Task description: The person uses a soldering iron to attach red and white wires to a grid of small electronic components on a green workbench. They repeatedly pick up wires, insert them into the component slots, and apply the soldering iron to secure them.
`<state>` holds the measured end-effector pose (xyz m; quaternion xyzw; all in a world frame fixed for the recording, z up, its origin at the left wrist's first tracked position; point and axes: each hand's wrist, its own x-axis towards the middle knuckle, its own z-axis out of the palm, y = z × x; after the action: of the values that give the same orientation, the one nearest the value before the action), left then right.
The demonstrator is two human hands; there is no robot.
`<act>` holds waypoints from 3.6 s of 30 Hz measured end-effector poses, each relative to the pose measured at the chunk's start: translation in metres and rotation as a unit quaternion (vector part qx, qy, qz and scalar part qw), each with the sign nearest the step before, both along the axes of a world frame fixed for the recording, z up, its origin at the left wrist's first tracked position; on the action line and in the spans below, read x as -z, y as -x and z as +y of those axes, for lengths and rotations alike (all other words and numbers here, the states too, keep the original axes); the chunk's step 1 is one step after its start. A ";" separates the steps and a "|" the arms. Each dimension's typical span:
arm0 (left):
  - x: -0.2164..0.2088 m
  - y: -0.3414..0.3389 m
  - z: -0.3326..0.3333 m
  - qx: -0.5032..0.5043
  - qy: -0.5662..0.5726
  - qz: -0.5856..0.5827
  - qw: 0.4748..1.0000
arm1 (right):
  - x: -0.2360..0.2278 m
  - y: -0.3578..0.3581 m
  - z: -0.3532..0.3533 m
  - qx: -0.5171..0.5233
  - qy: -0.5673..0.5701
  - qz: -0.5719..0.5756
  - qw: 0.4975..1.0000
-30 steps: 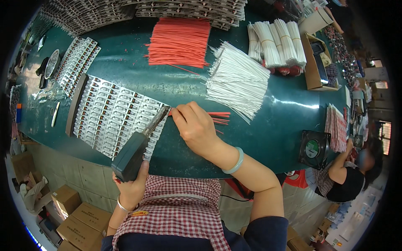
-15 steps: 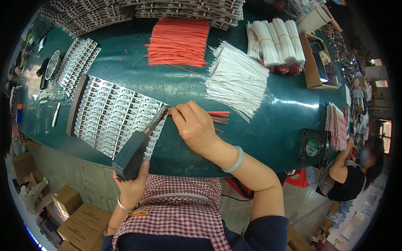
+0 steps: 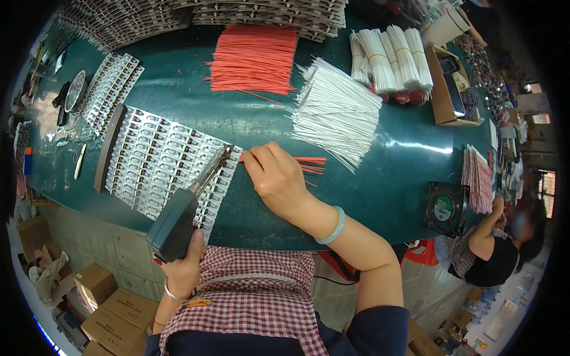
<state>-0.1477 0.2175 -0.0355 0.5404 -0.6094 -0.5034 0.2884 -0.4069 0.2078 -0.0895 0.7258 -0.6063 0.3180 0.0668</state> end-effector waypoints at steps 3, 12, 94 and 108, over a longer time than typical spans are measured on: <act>-0.004 0.001 0.001 0.002 -0.005 -0.002 1.000 | 0.000 0.000 0.000 0.001 -0.002 -0.002 1.000; -0.003 -0.005 0.003 0.030 0.017 -0.030 0.999 | -0.002 -0.002 0.003 -0.005 0.030 -0.038 0.999; 0.011 -0.030 0.019 0.040 0.022 -0.021 0.999 | 0.000 -0.021 0.016 -0.009 -0.007 0.010 1.000; 0.014 -0.038 0.024 0.020 0.064 -0.025 0.997 | 0.001 -0.022 0.016 -0.015 0.017 -0.018 1.000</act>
<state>-0.1097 0.2417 -0.0493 0.5207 -0.6585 -0.4552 0.2967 -0.3851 0.2240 -0.0907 0.7275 -0.5912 0.3423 0.0633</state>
